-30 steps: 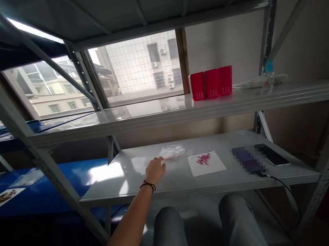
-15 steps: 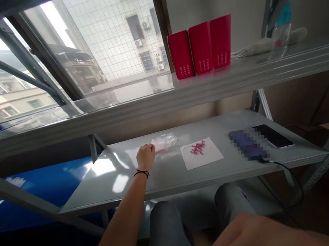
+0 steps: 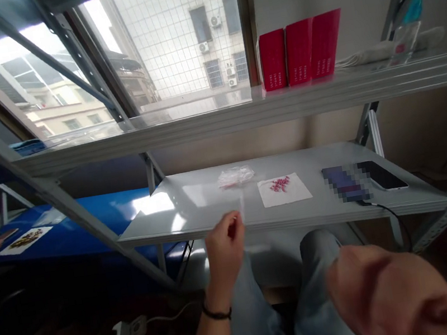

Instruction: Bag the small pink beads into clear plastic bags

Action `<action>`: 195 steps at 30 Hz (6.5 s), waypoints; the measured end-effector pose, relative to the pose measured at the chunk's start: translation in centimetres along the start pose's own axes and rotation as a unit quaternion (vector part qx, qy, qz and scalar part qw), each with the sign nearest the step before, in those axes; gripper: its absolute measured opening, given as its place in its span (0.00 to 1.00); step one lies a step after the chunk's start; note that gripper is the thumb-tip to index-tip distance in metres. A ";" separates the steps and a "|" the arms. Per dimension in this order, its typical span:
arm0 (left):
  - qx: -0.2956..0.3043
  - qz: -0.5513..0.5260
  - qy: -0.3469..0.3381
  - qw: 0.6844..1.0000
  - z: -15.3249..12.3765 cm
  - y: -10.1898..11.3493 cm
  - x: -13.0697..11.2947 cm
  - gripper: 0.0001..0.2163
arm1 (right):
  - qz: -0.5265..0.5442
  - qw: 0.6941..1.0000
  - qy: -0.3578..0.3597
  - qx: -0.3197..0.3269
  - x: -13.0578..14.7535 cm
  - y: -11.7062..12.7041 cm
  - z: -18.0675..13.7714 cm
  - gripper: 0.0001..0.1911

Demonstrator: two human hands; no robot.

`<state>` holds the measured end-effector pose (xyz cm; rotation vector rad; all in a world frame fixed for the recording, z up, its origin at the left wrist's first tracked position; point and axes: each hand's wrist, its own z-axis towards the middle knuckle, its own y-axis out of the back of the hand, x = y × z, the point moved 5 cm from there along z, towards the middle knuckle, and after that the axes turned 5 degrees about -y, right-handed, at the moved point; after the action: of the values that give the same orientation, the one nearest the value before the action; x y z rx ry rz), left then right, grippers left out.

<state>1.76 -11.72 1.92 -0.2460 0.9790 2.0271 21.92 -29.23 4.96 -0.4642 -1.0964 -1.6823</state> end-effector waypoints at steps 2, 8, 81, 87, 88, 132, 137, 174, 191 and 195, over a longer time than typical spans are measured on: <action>0.037 -0.024 -0.008 0.999 -4.7 0.9 -2.7 0.08 | -0.030 1.000 -0.004 0.000 0.9 -1.2 -0.1 0.21; 0.153 -0.025 -0.011 0.988 -13.2 1.7 -6.1 0.11 | -0.203 0.974 0.046 0.091 -1.5 -6.7 -3.4 0.33; 0.060 -0.529 0.140 0.835 4.6 -17.0 6.0 0.21 | -0.205 0.950 -0.236 -0.018 -19.0 2.0 20.6 0.15; 0.057 -0.522 0.143 0.839 4.5 -17.2 5.9 0.22 | -0.220 0.944 -0.243 -0.022 -20.4 2.0 20.4 0.14; 0.058 -0.523 0.144 0.838 4.5 -17.2 5.9 0.22 | -0.228 0.940 -0.250 -0.029 -21.1 2.3 20.0 0.15; 0.042 -0.556 0.173 0.812 4.2 -16.4 6.0 0.21 | -0.455 0.855 -0.247 0.031 -28.8 -1.0 17.1 0.12; 0.035 -0.557 0.183 0.810 4.2 -16.3 5.9 0.23 | -0.456 0.855 -0.246 0.017 -29.2 -1.0 17.2 0.11; 0.024 -0.590 0.167 0.790 4.3 -15.6 5.4 0.21 | -0.208 0.974 -0.082 0.032 -17.0 0.1 21.8 0.12; 0.262 -0.563 0.226 0.750 -9.6 -12.0 1.8 0.32 | -0.001 0.978 -0.147 0.150 -15.7 -5.4 5.0 0.08; 0.278 -0.372 0.148 0.873 -16.8 -10.7 4.1 0.26 | 0.005 0.971 -0.217 0.102 -19.7 -10.7 -3.8 0.08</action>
<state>4.47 -17.67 -17.32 -0.5327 1.3523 0.9711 20.92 -21.07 -16.25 -0.7246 -1.5636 -1.4736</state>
